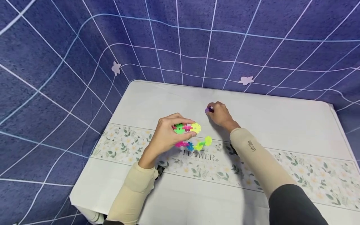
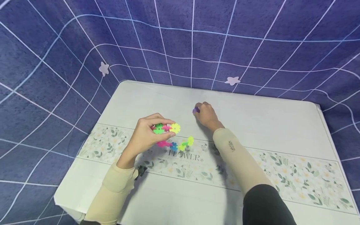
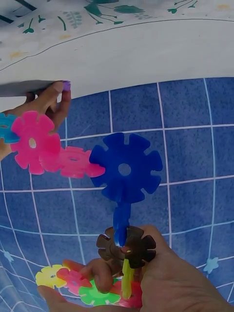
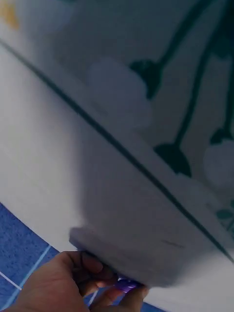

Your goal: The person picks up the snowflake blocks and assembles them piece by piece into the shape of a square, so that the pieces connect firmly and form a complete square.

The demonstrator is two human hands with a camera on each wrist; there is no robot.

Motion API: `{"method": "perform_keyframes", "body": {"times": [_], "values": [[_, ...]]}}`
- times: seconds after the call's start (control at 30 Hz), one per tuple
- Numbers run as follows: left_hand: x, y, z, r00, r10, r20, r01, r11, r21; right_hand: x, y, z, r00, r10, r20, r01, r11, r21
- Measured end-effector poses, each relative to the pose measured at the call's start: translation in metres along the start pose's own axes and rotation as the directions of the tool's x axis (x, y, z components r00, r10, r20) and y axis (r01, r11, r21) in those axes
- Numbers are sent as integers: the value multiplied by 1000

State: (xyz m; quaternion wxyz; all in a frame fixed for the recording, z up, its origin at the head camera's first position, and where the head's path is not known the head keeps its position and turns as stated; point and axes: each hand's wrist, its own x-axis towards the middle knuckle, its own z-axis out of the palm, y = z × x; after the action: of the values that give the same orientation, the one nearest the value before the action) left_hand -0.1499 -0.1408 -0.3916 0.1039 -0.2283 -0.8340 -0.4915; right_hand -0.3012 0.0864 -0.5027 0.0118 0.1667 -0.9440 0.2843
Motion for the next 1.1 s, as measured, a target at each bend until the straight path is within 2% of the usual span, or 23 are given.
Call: {"method": "perform_keyframes", "body": {"times": [0.17, 0.23, 0.27, 0.33, 0.43, 0.47, 0.5, 0.53, 0.57, 0.63, 0.8, 1.1], "values": [[1, -2, 2, 1000, 2, -12, -2, 1000, -12, -20, 6, -14, 997, -38, -65, 46, 990, 131], [3, -2, 3, 1000, -2, -14, 1, 1000, -13, -34, 2, -25, 995, -24, -92, 46, 970, 240], [4, -1, 4, 1000, -6, -14, 6, 1000, -14, -42, -1, -32, 996, -10, -94, 40, 947, 320], [5, -1, 6, 1000, -14, -15, 14, 1000, -15, -59, -11, -49, 996, 23, -87, 23, 865, 501], [6, 0, 10, 1000, -23, -20, 22, 1000, -21, -88, -29, -75, 997, 50, -53, 3, 696, 718], [7, 1, 11, 999, -24, -23, 24, 999, -24, -97, -35, -83, 998, 44, -40, 1, 652, 758], [8, 2, 13, 999, -25, -25, 25, 999, -32, -106, -41, -91, 999, 36, -32, 2, 621, 783], [8, 3, 14, 999, -26, -26, 25, 999, -42, -115, -46, -98, 999, 27, -28, 6, 605, 796], [9, 4, 15, 999, -28, -24, 26, 998, -55, -123, -51, -104, 999, 21, -26, 8, 602, 798], [10, 7, 18, 999, -30, -13, 29, 996, -80, -137, -60, -113, 999, 21, -42, 20, 626, 780], [9, 17, 22, 999, -21, 36, 25, 992, -121, -156, -72, -123, 993, 12, -118, 73, 723, 687], [10, 28, 27, 995, 20, 97, -7, 990, -140, -166, -79, -126, 980, -77, -183, 176, 762, 623]]}}
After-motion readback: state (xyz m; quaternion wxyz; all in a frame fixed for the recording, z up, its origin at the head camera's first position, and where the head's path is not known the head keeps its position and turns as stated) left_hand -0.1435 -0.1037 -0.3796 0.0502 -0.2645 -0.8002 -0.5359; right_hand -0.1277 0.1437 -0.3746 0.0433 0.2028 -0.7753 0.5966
